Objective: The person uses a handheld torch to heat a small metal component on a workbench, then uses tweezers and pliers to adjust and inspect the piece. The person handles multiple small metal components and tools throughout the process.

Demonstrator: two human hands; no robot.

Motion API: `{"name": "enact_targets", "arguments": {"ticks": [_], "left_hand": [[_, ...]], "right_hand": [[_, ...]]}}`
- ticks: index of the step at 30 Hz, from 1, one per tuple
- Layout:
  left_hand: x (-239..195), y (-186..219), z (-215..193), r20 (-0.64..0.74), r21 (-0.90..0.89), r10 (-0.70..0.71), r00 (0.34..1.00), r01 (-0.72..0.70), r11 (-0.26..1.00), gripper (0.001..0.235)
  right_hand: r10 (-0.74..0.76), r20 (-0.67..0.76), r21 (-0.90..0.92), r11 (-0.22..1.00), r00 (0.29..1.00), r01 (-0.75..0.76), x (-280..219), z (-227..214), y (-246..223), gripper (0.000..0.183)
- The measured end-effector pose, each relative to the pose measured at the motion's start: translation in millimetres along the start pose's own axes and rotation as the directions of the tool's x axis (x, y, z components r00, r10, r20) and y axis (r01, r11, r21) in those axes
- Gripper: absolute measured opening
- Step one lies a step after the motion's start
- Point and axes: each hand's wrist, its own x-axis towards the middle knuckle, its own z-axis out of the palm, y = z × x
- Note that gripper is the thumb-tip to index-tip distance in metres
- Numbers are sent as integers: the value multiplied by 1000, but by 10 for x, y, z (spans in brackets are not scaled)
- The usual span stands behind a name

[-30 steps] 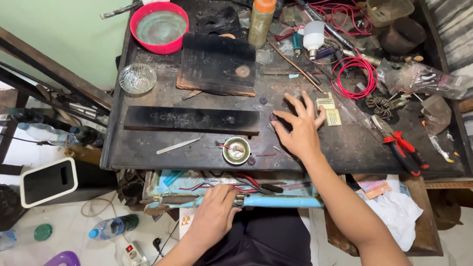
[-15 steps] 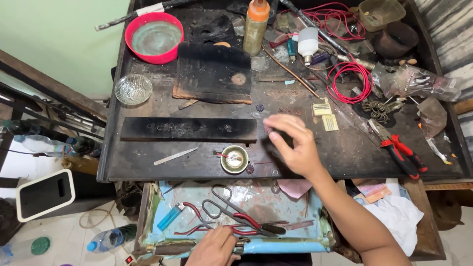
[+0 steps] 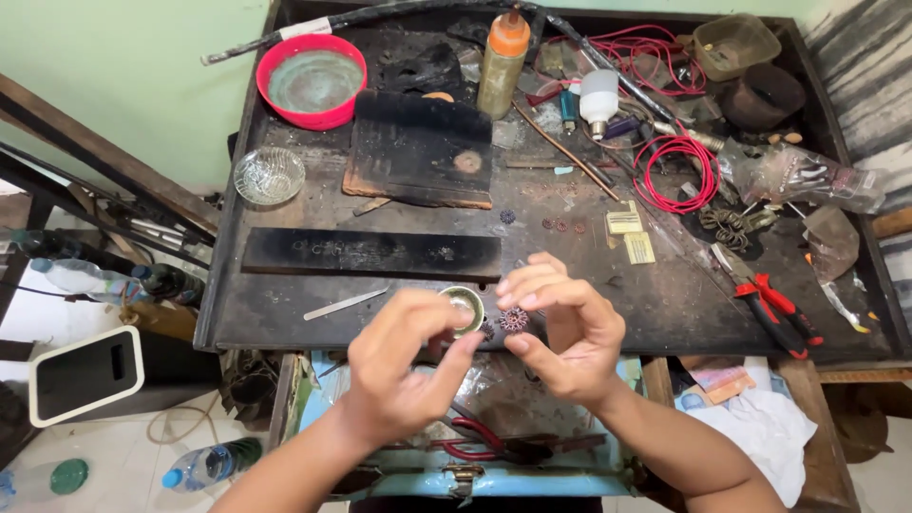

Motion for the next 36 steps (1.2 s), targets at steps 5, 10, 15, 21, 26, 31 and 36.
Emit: {"name": "enact_targets", "arguments": {"ticks": [5, 10, 15, 21, 26, 31, 36], "left_hand": [[35, -170, 190, 35, -163, 35, 999, -28, 986, 13], [-157, -249, 327, 36, -199, 64, 997, -56, 978, 11], [-272, -255, 381, -31, -179, 64, 997, -69, 981, 11], [-365, -288, 415, -51, -151, 107, 993, -113, 982, 14], [-375, -290, 417, -59, -174, 114, 992, -123, 977, 14], [-395, -284, 423, -54, -170, 112, 992, -119, 978, 14], [-427, -281, 448, -63, -130, 103, 993, -111, 985, 14]], "right_hand": [[25, -87, 24, 999, 996, -23, -178, -16, 84, 27], [60, -77, 32, 998, 995, -58, -283, -72, 104, 27], [43, -53, 72, 997, 998, -40, -297, -48, 106, 28], [31, -17, 48, 998, 999, -30, -301, -44, 92, 26], [25, -8, 47, 999, 1000, -25, -302, -34, 96, 25], [13, -22, 52, 999, 1000, -12, -321, -31, 98, 24], [-14, -42, 28, 999, 999, 15, -330, -30, 100, 25]]}}
